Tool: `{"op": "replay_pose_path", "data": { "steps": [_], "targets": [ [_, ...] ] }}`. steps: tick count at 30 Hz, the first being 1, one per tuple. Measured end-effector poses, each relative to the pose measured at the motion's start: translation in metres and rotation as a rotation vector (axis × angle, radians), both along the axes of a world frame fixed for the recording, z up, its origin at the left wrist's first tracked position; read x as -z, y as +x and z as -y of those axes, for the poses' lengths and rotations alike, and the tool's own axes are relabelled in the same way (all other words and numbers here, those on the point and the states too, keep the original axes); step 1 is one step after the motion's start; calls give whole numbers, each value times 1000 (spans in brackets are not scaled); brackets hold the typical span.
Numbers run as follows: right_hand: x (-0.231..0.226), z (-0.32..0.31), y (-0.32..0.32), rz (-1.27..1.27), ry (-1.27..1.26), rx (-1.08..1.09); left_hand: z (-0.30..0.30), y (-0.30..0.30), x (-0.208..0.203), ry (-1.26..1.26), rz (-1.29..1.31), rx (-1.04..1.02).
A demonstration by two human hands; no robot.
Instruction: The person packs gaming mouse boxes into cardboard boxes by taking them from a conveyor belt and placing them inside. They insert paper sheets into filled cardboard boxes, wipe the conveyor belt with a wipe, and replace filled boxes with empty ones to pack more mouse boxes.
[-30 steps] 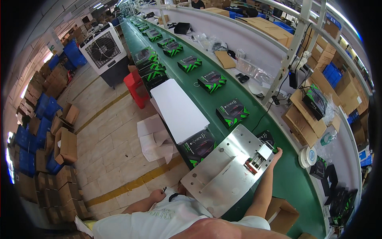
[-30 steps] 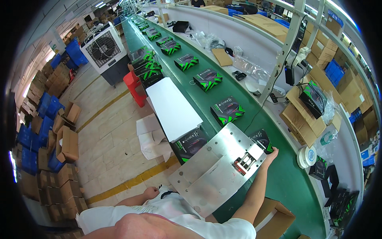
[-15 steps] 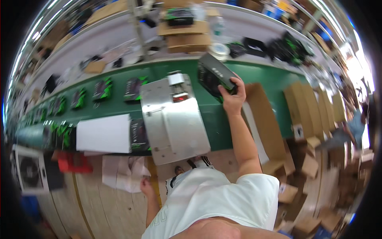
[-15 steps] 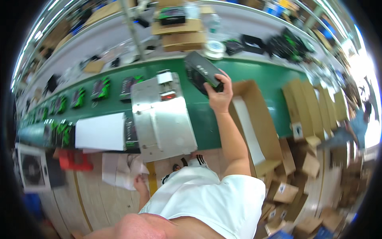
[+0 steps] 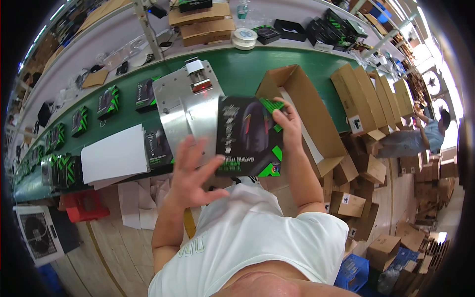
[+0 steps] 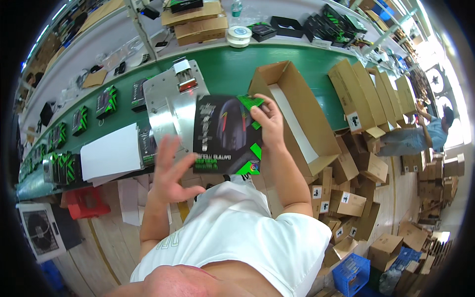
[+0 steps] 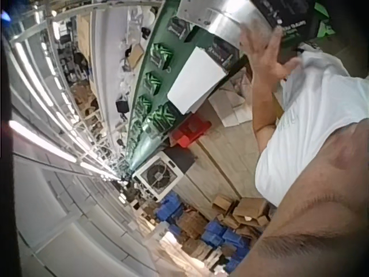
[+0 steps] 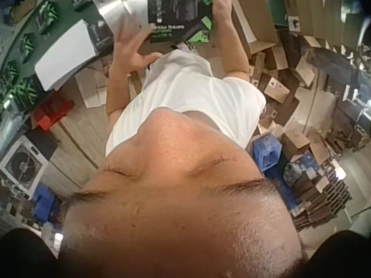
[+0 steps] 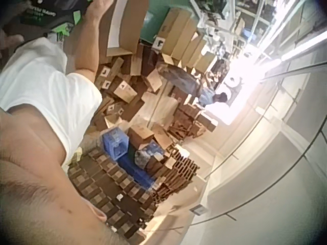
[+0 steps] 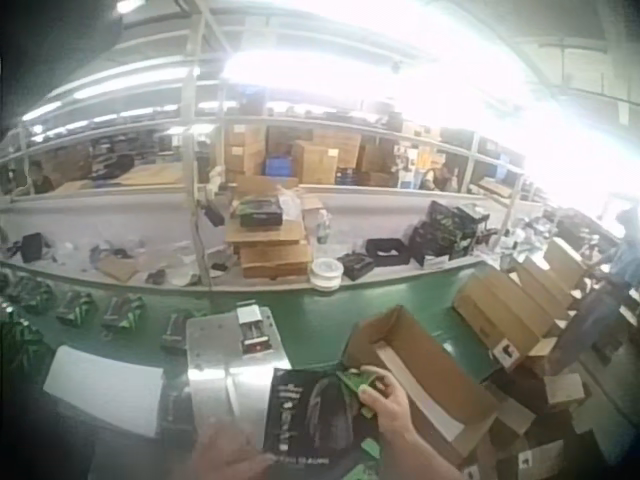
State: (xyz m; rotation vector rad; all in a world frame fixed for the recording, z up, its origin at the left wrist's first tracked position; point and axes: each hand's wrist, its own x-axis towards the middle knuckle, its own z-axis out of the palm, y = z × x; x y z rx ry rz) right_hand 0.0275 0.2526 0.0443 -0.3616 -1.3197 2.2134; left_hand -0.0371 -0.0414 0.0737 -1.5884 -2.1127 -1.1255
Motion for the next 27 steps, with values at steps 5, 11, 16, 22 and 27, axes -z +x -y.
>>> {"op": "replay_pose_path", "data": {
  "steps": [5,11,16,22,27],
  "targets": [
    [33,20,-43,270,198,-98,-22,7,3,-470,87,19],
    [18,13,16,176,668,-478,-38,30,26,-327,69,-399],
    [26,18,31,123,1150,-417,-41,26,25,-263,82,-428],
    [22,11,-47,159,1164,-334,-54,-49,31,-207,69,-413],
    [23,2,-67,127,1028,-353,-76,-59,26,-282,-32,-490]
  ]
}}
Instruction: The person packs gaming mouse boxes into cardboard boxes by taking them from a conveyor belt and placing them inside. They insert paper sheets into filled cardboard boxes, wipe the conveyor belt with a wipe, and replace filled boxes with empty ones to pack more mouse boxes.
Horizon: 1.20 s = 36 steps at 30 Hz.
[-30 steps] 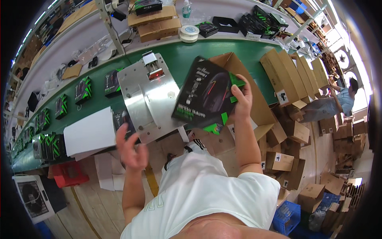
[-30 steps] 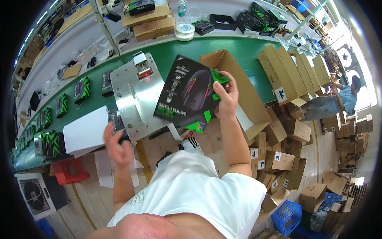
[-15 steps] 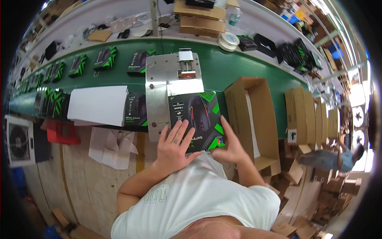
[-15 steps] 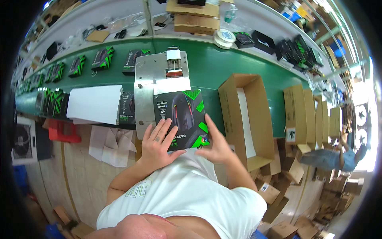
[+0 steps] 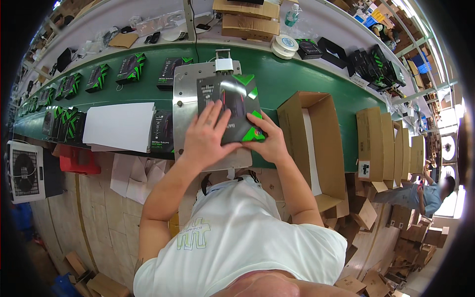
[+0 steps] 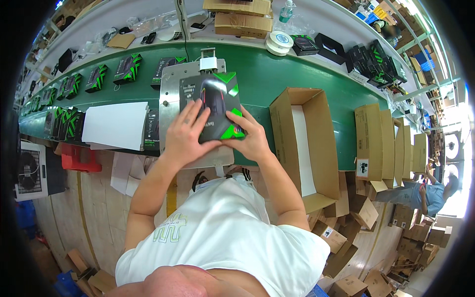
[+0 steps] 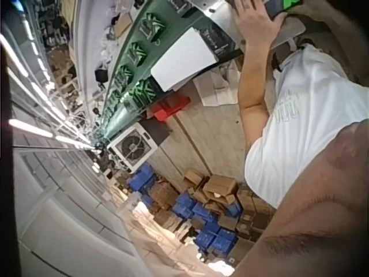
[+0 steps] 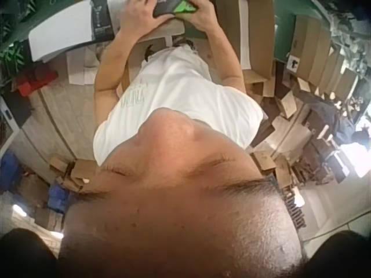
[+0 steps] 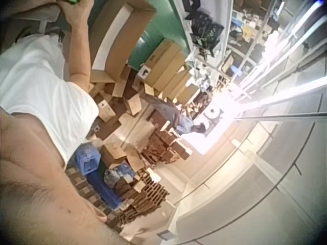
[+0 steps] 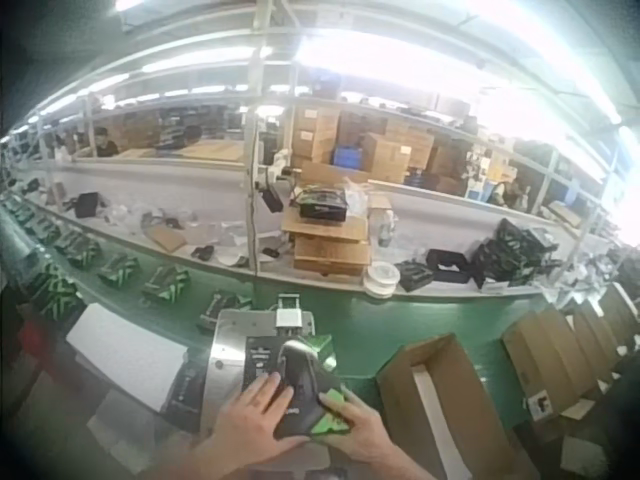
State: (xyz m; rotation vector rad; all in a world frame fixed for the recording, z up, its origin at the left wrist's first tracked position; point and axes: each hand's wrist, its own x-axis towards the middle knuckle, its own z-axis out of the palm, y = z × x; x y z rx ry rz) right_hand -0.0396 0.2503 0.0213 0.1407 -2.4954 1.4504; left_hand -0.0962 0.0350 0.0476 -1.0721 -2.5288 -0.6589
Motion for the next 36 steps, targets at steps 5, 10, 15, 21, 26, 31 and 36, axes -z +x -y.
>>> {"op": "replay_pose_path", "data": {
  "steps": [5,10,15,21,26,31,36],
  "targets": [
    [16,-21,65,114,-552,-97,-2,80,-8,-162,18,100],
    [26,-38,57,169,-1085,156,6,68,-10,-77,33,414],
    [81,-76,92,111,-1470,-34,30,28,-16,64,345,163],
    [34,-6,104,-166,-866,274,0,31,-10,6,236,88],
    [14,-9,106,11,39,2,2,1,-6,-76,162,-44],
    [11,14,41,-264,50,-16,-1,-52,10,33,160,12],
    [26,-1,-19,-264,-136,-84,-25,-114,1,25,-142,-144]
  ]
}}
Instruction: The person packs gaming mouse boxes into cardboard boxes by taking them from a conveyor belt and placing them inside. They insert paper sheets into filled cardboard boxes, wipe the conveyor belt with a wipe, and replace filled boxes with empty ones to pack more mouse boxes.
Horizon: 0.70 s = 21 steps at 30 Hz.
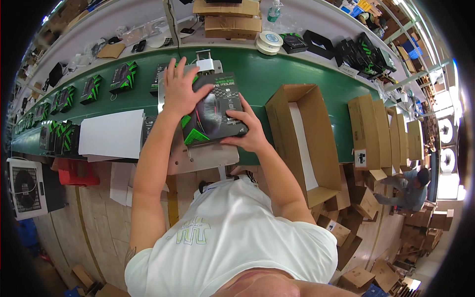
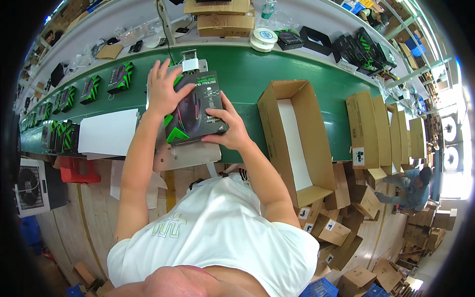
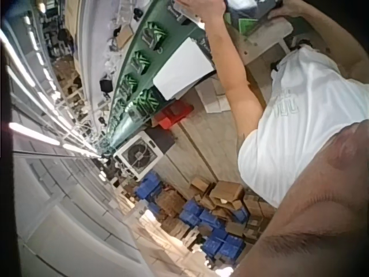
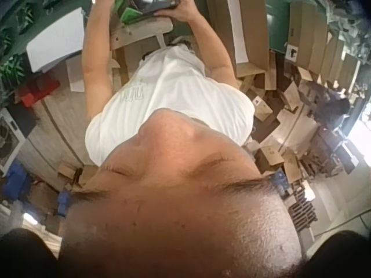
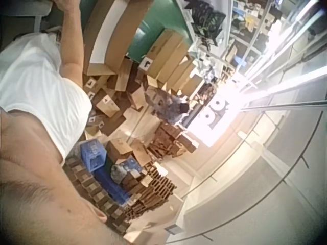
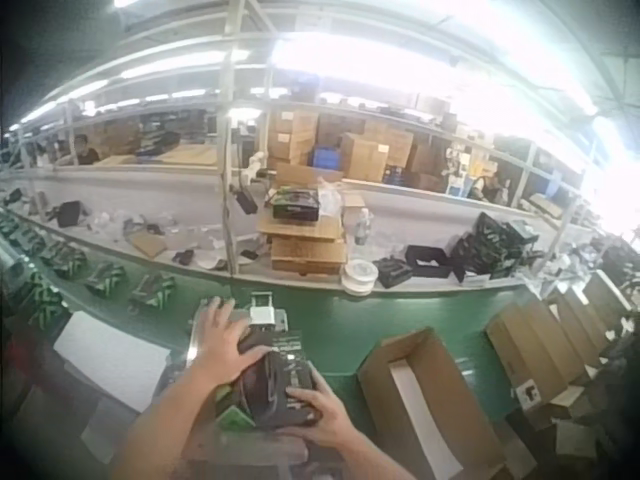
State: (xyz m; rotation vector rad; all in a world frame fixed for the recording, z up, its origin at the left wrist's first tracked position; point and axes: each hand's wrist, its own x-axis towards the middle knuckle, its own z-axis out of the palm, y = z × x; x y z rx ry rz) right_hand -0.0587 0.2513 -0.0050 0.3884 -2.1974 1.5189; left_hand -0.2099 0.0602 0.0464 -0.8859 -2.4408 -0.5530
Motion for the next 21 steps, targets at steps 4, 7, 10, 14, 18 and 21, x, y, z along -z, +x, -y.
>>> {"op": "replay_pose_path", "data": {
  "steps": [4,7,10,14,18,21],
  "targets": [
    [-2,-10,20,140,-86,-100,-3,14,2,80,292,238],
    [-9,-16,59,72,-36,-179,6,70,-4,160,373,323],
    [-9,-5,105,297,-473,-178,19,102,-10,498,728,365],
    [-12,-14,112,311,-351,-209,44,81,22,1242,869,726],
    [-23,-22,93,231,-302,-106,83,-8,58,1105,1250,1505],
    [-46,-24,86,337,-232,-57,83,-22,58,1139,1360,1519]
  ]
}}
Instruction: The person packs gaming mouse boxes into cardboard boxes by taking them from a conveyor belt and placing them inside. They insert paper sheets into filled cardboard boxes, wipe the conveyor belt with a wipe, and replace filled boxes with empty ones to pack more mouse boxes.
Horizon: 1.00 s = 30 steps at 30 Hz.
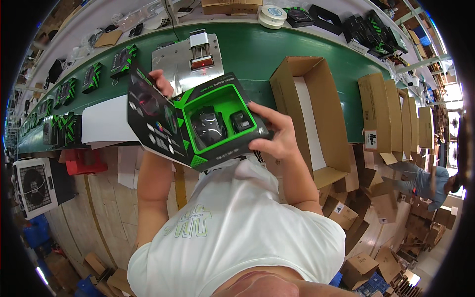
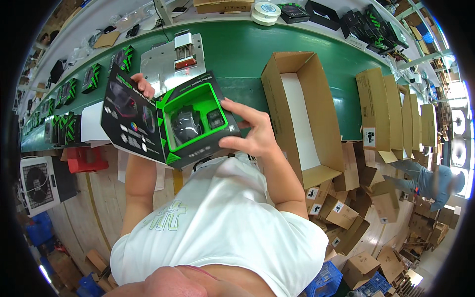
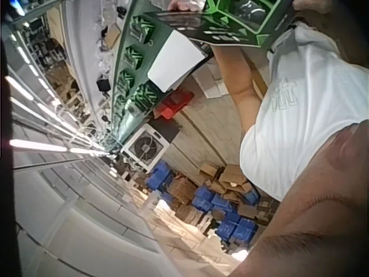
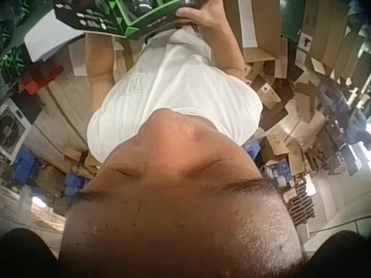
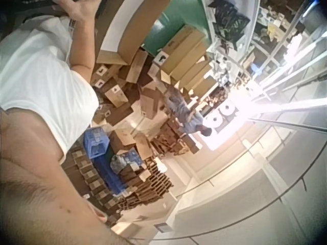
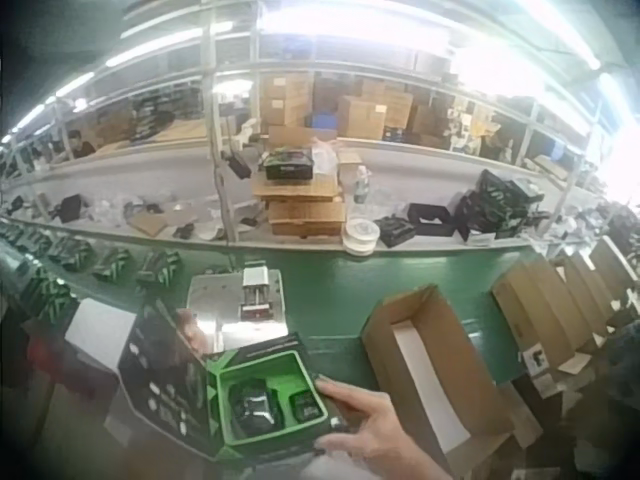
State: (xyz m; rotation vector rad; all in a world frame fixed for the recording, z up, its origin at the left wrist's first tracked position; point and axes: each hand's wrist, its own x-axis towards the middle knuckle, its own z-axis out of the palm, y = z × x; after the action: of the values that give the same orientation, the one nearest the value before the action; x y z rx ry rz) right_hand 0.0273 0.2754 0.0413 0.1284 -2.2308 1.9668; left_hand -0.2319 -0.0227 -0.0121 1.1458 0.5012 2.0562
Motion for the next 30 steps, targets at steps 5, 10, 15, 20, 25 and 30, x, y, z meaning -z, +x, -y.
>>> {"op": "replay_pose_path", "data": {
  "steps": [5,10,15,20,25,30],
  "targets": [
    [-17,5,-11,95,-82,-24,-2,1,0,48,27,-11],
    [14,1,9,52,-158,-101,-2,20,-2,-18,-7,2],
    [30,6,7,338,-638,-72,-43,96,-22,-327,-227,-871],
    [66,-1,-25,612,-674,-20,-78,121,-66,-1041,-1167,-1281],
    [32,1,-36,391,-665,-66,-74,133,-61,-835,-921,-1381],
    [17,-85,-28,-15,-1203,341,-52,165,-44,-917,-1007,-1440]
  ]
}}
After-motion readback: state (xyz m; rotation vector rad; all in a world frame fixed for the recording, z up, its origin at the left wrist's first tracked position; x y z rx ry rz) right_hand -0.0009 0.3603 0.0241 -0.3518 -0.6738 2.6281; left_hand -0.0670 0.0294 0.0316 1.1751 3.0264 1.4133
